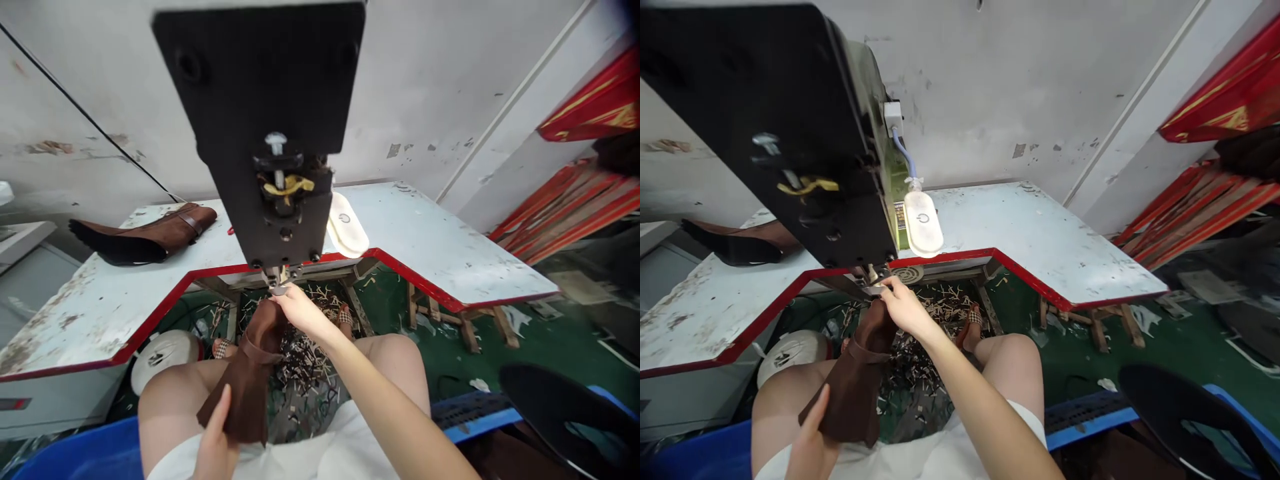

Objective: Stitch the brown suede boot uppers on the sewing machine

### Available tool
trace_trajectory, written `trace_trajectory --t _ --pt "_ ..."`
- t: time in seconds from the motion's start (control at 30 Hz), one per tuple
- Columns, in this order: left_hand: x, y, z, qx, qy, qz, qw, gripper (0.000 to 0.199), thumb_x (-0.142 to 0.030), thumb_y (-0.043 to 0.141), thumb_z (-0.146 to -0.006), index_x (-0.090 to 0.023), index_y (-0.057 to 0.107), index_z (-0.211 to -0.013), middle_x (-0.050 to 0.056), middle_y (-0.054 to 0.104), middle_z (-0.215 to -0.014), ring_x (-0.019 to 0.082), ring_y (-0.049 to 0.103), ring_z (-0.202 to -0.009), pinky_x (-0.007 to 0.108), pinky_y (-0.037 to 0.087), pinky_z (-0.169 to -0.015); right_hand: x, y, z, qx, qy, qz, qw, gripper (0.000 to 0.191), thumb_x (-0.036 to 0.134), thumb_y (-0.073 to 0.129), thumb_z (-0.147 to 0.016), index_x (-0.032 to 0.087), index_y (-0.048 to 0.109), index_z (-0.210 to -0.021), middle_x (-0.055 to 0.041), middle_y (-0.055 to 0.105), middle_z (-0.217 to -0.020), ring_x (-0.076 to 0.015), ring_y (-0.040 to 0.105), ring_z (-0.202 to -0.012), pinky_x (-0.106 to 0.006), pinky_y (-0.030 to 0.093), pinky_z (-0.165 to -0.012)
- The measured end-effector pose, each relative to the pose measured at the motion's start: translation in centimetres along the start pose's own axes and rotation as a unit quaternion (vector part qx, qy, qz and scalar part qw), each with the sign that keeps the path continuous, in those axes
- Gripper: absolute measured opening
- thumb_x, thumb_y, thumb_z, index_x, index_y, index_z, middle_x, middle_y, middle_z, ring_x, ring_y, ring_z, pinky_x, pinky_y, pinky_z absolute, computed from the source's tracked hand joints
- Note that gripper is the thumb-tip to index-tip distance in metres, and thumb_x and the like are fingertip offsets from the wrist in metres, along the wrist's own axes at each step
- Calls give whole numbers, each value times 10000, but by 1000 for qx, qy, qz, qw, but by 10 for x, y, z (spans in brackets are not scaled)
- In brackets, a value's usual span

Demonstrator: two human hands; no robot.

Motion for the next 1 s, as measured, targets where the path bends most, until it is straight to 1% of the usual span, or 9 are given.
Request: trace_trajectory --t 0.1,0.2,0.27,0.37,0.5,0.6,0.77,0.87,1.0 --pt "-28 11 -3 53 1 109 993 410 -434 411 -1034 -240 763 -1116 88 750 -1235 257 620 -1282 445 440 -1147 32 -26 25 -105 -61 -4 993 210 309 473 -1058 182 633 -1106 -50 679 -1069 -202 638 -1008 -379 503 -952" --pt "-55 22 10 63 -25 241 968 552 -433 314 -1022 -278 833 -916 32 796 -1116 234 617 -1294 387 362 -1183 44 -26 65 -155 -101 -13 983 155 289 483 -1045 215 619 -1047 -53 672 -1013 -205 628 -964 -341 497 -892" --pt "-68 25 23 27 -36 278 960 560 -447 321 -1005 -309 838 -843 -5 799 -1085 206 614 -1293 362 329 -1186 54 -1 84 -116 -145 -16 982 80 247 583 -996 237 642 -1048 -45 689 -1004 -204 649 -955 -319 517 -871" --pt "-83 27 38 7 -6 273 962 605 -450 287 -1009 -298 843 -826 -1 792 -1084 199 581 -1322 359 288 -1199 73 48 96 -40 -208 -16 977 254 179 663 -945 276 665 -1181 -58 695 -1136 -214 667 -1045 -321 539 -932" --pt "-103 19 42 114 97 201 968 657 -406 206 -1052 -228 836 -993 59 747 -1200 241 535 -1361 442 245 -1219 93 90 85 3 -233 -6 973 300 175 630 -971 278 686 -1247 -79 684 -1097 -215 681 -968 -314 569 -847" --pt "-104 4 40 183 118 172 961 571 -393 272 -1050 -222 816 -1076 73 714 -1267 264 497 -1391 474 242 -1218 110 99 78 37 -258 22 965 287 190 517 -1023 248 710 -1228 -91 663 -1009 -199 675 -846 -301 552 -749" --pt "-113 -15 45 159 165 185 956 444 -370 408 -1011 -206 814 -1084 93 743 -1203 288 481 -1393 491 268 -1210 128 108 76 214 -220 15 952 126 174 603 -939 244 702 -973 -31 659 -922 -171 634 -772 -273 500 -704" --pt "-123 -13 50 141 190 210 949 430 -418 449 -990 -210 811 -1092 87 745 -1193 316 505 -1366 526 296 -1190 126 118 77 307 -140 -29 941 300 126 678 -853 288 595 -1091 37 712 -877 -172 642 -787 -274 499 -782" --pt "-118 -36 43 112 164 213 957 428 -430 474 -967 -222 773 -1193 73 724 -1232 313 476 -1377 512 324 -1173 132 121 68 255 -152 -42 954 299 121 642 -866 292 612 -1109 2 736 -969 -205 679 -915 -308 514 -868"
Point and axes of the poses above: each hand's wrist, its own z-axis away from the middle knuckle, its own y-axis out of the palm, x = y × z, the point moved 10 cm from there along -z, towards the middle knuckle
